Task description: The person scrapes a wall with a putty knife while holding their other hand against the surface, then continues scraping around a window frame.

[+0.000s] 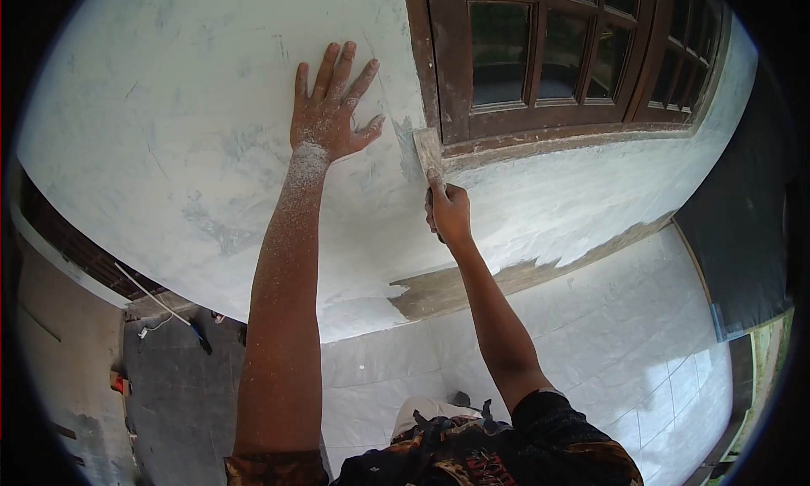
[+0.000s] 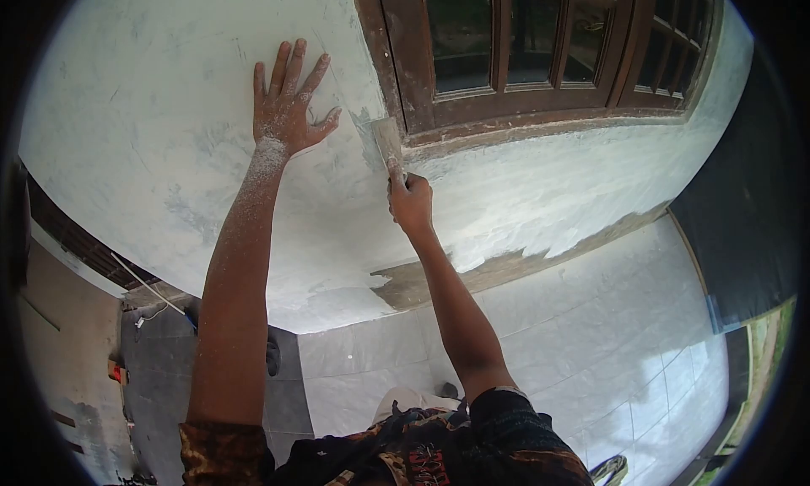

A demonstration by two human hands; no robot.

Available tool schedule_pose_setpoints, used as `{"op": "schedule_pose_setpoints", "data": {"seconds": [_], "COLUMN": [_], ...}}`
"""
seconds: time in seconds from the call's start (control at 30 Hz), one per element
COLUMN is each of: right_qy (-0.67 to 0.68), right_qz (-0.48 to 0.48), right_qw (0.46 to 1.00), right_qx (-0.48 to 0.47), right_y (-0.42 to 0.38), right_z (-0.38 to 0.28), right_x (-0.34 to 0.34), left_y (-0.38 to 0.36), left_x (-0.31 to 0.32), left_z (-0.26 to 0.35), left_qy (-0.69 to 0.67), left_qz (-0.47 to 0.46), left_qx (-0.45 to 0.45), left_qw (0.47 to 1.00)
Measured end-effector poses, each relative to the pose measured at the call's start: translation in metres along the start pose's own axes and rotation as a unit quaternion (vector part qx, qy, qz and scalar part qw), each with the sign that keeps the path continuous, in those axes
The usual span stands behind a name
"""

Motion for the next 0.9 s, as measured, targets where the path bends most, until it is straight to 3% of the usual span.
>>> {"op": "schedule_pose_setpoints", "data": {"seconds": [0.33,0.4,0.9], "right_qy": [0.029,0.020,0.021], "right_qz": [0.016,0.019,0.034], "right_qw": [0.999,1.000,0.999], "right_qx": [-0.014,-0.013,-0.027], "right_y": [-0.005,-0.004,0.001], "right_z": [0.001,-0.001,-0.012], "right_x": [-0.003,-0.003,0.002], "left_y": [0.001,0.001,-0.001], "left_x": [0.000,0.001,0.003], "left_z": [0.000,0.000,-0.002], "left_qy": [-0.008,0.042,-0.013], "left_qz": [0.004,-0.054,0.018], "left_qx": [-0.004,-0.012,0.002], "left_qw": [1.000,0.998,1.000]}}
Point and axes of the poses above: each hand's wrist, its own y-axis towards the middle knuckle, its own x-axis out of the palm, z = x × y, the point moved 5 cm from there along y, towards the middle knuckle, and after that the axes turned 6 degrees about z, right-handed, at the moved point
